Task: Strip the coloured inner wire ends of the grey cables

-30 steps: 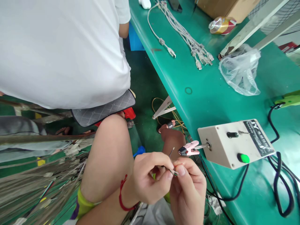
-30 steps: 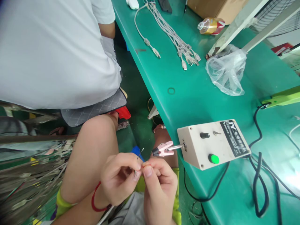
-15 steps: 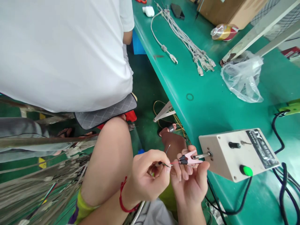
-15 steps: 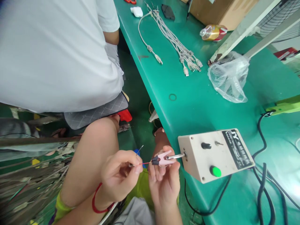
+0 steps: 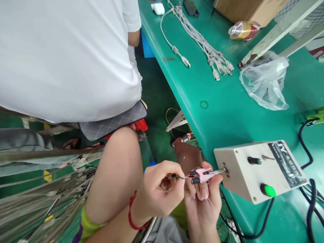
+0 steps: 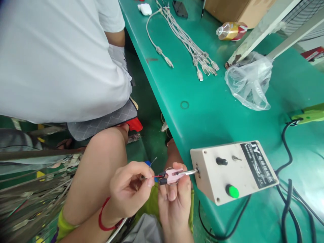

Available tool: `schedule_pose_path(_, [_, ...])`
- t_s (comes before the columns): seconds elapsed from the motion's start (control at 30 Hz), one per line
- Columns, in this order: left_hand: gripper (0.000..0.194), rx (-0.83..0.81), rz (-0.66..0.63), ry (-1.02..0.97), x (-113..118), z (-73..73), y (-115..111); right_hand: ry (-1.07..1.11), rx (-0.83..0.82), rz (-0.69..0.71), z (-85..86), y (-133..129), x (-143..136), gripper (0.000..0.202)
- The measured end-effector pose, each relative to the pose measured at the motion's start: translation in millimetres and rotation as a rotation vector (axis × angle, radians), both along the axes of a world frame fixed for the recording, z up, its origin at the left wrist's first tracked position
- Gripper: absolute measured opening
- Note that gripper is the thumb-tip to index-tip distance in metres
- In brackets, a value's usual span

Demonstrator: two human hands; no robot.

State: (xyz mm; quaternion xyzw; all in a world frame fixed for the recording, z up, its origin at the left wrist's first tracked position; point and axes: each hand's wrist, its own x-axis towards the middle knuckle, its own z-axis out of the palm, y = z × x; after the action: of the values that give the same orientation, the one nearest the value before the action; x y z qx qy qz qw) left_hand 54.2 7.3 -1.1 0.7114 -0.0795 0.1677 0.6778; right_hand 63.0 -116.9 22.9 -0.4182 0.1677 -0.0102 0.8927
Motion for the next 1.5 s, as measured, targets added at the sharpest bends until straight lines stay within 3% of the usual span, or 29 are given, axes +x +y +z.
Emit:
schedule_pose_path(0.27, [0.019,0.005,-0.015,-0.007,1.7,2.1,-1.7,0.024,-0.013,0.016,-1.8,-2.1,-3.1,0.036])
schedule_pose_path(0.47, [0.021,0.008,-0.001,-0.045,1.4,3.8,-2.1,0.086,0.075,0.065,-24.9,-13.6,-23.9,0.067])
schedule_pose_path(0.67, [0.022,0.003,0.015,-0.051,-4.6,0.1,-2.3,0.012,0.032,0.094,-33.3,-19.1,-23.6,0.033])
schedule_pose_path(0.83, [0.023,-0.073,0.051,-0.056,-13.9,-4.8,-1.6,-0.088,-0.092,0.037,-23.8,-16.3,-33.9,0.036])
schedule_pose_path(0.93, [0.024,-0.101,0.087,-0.101,-18.1,-3.9,-0.6,-0.144,-0.235,0.008,-19.9,-15.8,-54.2,0.025])
schedule_pose_path(1.0, [0.025,-0.086,0.072,-0.14,-19.1,-1.1,0.0,-0.144,-0.32,0.037,-18.4,-15.4,-67.4,0.01])
schedule_pose_path(1.07, [0.025,-0.072,0.052,-0.188,-19.2,1.8,0.3,-0.106,-0.371,0.097,-17.2,-14.4,-75.6,0.02])
schedule_pose_path(1.27, [0.008,-0.082,0.01,-0.245,-18.7,3.8,0.4,0.009,-0.322,0.167,-10.7,-10.3,-68.8,0.008])
schedule_pose_path(1.37, [0.023,-0.166,-0.053,-0.261,-16.7,3.6,0.5,0.064,-0.308,0.159,-4.6,-9.8,-62.3,0.008])
schedule_pose_path(1.5, [0.015,-0.266,-0.114,-0.252,-14.1,3.5,-0.1,0.085,-0.271,0.177,2.1,-9.3,-59.2,0.012])
